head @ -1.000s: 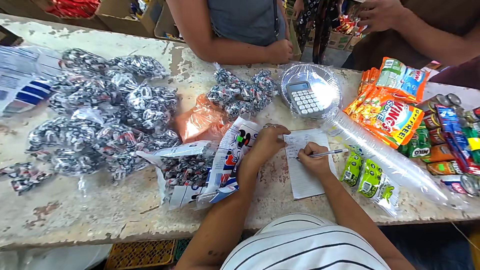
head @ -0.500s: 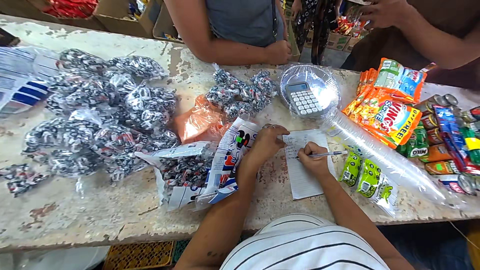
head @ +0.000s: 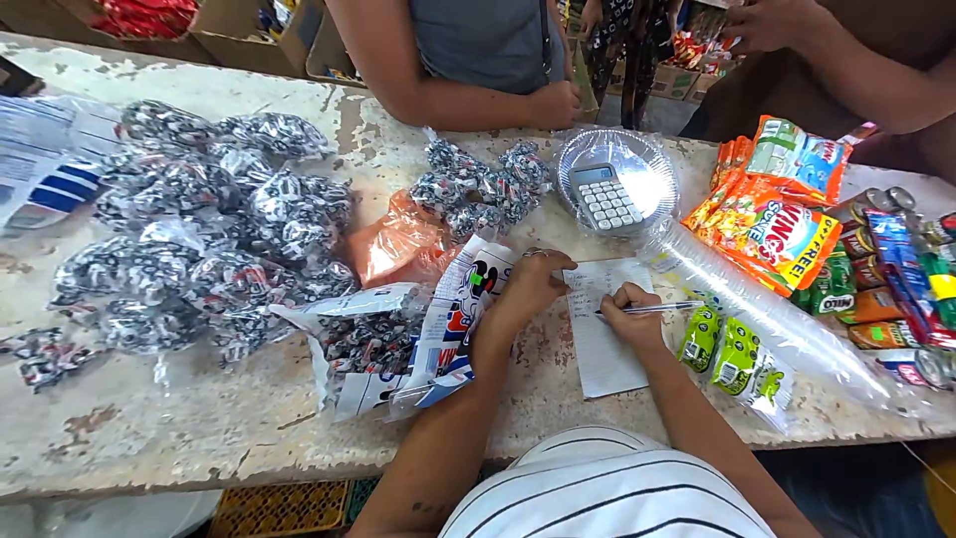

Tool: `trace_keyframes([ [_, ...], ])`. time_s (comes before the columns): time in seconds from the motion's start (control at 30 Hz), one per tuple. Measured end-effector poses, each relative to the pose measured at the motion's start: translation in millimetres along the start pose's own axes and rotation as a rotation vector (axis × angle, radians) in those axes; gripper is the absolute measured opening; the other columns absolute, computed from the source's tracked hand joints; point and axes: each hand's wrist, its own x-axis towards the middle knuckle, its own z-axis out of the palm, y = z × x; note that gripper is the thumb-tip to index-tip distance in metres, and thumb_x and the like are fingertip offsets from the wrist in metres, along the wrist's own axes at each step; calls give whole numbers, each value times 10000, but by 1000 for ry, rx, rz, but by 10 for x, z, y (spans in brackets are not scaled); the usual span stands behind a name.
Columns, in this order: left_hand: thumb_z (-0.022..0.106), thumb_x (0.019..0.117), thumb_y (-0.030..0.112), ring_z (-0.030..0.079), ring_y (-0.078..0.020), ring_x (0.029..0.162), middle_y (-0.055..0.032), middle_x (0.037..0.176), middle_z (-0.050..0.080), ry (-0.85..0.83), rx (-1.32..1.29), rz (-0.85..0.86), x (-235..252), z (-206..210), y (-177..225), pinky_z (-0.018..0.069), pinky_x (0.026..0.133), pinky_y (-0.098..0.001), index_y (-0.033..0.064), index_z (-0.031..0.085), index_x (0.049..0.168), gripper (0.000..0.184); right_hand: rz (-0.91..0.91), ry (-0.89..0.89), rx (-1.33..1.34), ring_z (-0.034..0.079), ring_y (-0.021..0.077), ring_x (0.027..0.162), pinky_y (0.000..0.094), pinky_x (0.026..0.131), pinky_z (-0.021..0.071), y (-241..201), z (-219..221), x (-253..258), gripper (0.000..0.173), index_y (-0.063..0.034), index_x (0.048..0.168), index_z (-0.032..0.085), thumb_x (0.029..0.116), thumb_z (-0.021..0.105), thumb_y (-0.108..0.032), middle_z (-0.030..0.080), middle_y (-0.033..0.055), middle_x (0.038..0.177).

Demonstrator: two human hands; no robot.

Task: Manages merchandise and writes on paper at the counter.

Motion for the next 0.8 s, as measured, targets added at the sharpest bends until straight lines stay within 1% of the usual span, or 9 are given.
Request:
trace_keyframes([
  [0.2, 776, 861, 3, 639, -323, 1181, -150, 1272, 686, -5, 12, 10, 0, 5, -1, 516, 998, -481, 29, 747, 1163, 305, -3, 6, -37, 506, -3, 520, 170, 489, 427, 18, 6, -10, 278, -122, 607, 537, 823, 689, -36, 526, -70, 563],
  [0.3, 775, 867, 6, 659, -306, 1127, -147, 1279, 679, -12, 6, -6, -8, 0, 12, 540, 953, -463, 33, 742, 1170, 305, -21, -8, -65, 497, 3, 521, 178, 489, 414, 51, 9, -21, 287, -119, 601, 530, 834, 681, -48, 516, -64, 561],
  [0.5, 776, 865, 1, 648, -307, 1162, -147, 1284, 675, -5, -5, -15, -9, -1, 21, 543, 969, -450, 33, 742, 1172, 311, -4, -13, -61, 502, 4, 522, 178, 491, 419, 47, 1, -15, 282, -118, 602, 534, 833, 678, -47, 518, -63, 560],
  [0.63, 780, 857, -6, 670, -298, 1104, -154, 1272, 678, 5, -19, 10, -7, 15, -2, 557, 935, -447, 24, 744, 1155, 302, -6, 15, -67, 495, -2, 518, 173, 489, 416, 28, 0, -23, 291, -126, 601, 524, 830, 685, -46, 515, -69, 558],
  [0.73, 783, 854, -5, 652, -311, 1158, -154, 1270, 681, 11, -25, 9, -1, 17, -13, 545, 969, -461, 25, 745, 1160, 310, -5, 57, -66, 499, 4, 513, 176, 483, 419, -29, 2, -8, 299, -126, 591, 517, 815, 687, -26, 517, -65, 552],
  [0.8, 781, 858, 4, 652, -313, 1169, -158, 1269, 684, 10, -11, 12, -1, 19, -7, 544, 977, -467, 20, 741, 1164, 309, 11, 63, -95, 490, 4, 507, 177, 482, 414, -59, 7, -9, 314, -129, 586, 501, 821, 683, -29, 508, -66, 547],
])
